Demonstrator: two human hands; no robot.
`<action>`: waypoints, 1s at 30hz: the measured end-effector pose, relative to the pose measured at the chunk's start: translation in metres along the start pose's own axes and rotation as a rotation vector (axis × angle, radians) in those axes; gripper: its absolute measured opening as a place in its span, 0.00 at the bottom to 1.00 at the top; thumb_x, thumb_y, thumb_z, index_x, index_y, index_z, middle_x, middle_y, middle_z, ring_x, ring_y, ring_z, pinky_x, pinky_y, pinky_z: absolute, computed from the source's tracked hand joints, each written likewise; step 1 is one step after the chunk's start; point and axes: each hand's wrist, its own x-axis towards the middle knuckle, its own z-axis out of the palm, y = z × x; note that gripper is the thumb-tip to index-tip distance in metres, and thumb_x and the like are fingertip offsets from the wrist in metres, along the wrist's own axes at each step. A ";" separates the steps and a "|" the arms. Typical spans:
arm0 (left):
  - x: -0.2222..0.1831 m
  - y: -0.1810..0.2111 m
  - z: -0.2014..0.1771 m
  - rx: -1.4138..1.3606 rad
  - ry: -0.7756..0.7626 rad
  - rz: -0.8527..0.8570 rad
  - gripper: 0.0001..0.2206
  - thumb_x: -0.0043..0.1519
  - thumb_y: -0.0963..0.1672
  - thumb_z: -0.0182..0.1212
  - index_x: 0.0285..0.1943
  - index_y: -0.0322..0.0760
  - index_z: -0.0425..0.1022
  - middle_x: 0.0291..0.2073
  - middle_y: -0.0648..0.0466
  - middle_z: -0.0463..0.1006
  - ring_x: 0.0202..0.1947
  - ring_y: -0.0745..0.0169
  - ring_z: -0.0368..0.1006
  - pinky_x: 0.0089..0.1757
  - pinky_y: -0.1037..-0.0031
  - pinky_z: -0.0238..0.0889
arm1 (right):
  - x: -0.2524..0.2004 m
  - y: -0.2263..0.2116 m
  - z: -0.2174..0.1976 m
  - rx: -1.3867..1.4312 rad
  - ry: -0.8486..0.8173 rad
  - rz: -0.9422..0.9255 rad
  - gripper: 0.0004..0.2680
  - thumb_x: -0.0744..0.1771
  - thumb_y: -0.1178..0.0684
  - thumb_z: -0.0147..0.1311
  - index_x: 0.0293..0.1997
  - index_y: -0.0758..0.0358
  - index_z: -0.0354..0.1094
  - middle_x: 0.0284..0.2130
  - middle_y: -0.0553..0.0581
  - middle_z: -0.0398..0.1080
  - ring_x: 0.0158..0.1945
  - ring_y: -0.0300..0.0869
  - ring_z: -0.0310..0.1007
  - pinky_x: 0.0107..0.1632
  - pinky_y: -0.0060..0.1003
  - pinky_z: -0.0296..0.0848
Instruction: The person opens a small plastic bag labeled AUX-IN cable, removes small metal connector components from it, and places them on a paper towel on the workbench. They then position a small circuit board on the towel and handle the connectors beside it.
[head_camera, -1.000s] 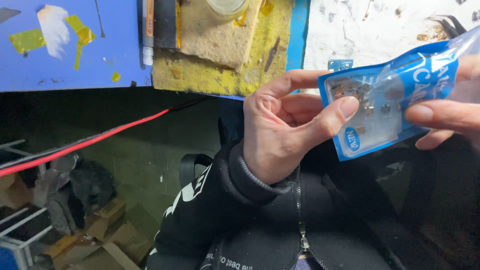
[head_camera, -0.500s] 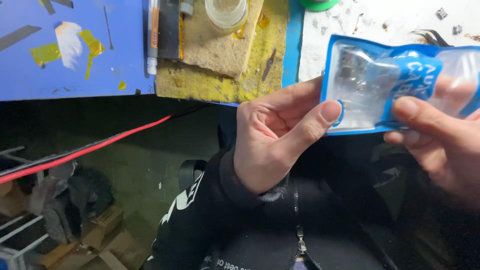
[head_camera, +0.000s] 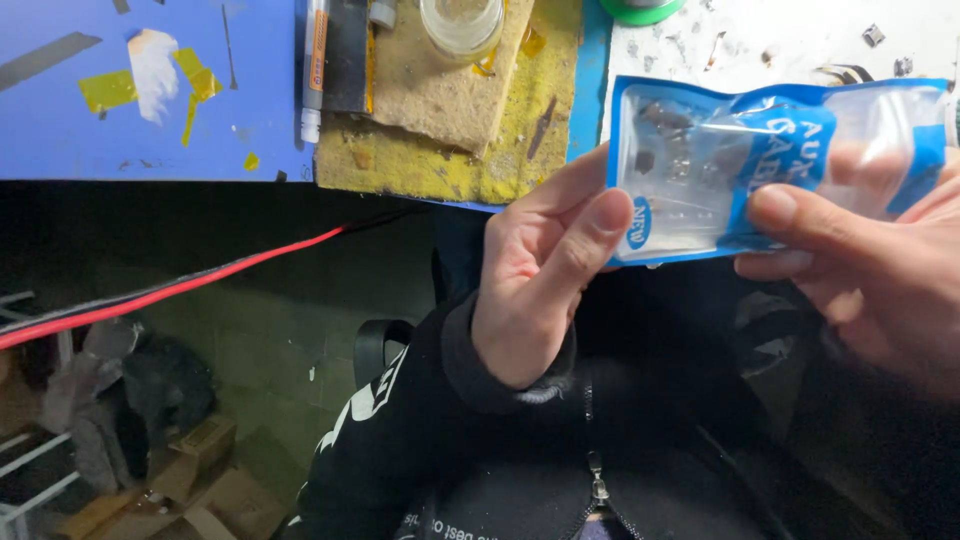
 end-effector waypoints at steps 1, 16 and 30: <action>-0.001 -0.007 -0.003 0.000 -0.001 0.000 0.22 0.77 0.43 0.55 0.75 0.20 0.61 0.60 0.42 0.76 0.58 0.63 0.71 0.65 0.73 0.63 | 0.000 0.004 0.000 0.000 0.001 -0.001 0.14 0.67 0.61 0.52 0.60 0.67 0.68 0.48 0.63 0.77 0.49 0.49 0.80 0.46 0.41 0.79; 0.023 -0.035 0.005 -0.354 -0.192 0.322 0.21 0.83 0.49 0.51 0.79 0.44 0.47 0.60 0.43 0.69 0.69 0.44 0.59 0.72 0.55 0.47 | -0.028 0.026 -0.006 0.322 -0.723 -0.082 0.27 0.71 0.58 0.54 0.81 0.62 0.45 0.41 0.70 0.79 0.48 0.56 0.83 0.43 0.44 0.83; 0.053 -0.029 0.010 -0.050 0.075 0.448 0.16 0.80 0.47 0.51 0.59 0.24 0.61 0.49 0.46 0.72 0.59 0.50 0.67 0.66 0.54 0.56 | -0.008 0.015 0.007 -0.838 -0.079 -0.683 0.21 0.60 0.45 0.73 0.51 0.63 0.71 0.23 0.54 0.67 0.25 0.40 0.67 0.27 0.35 0.69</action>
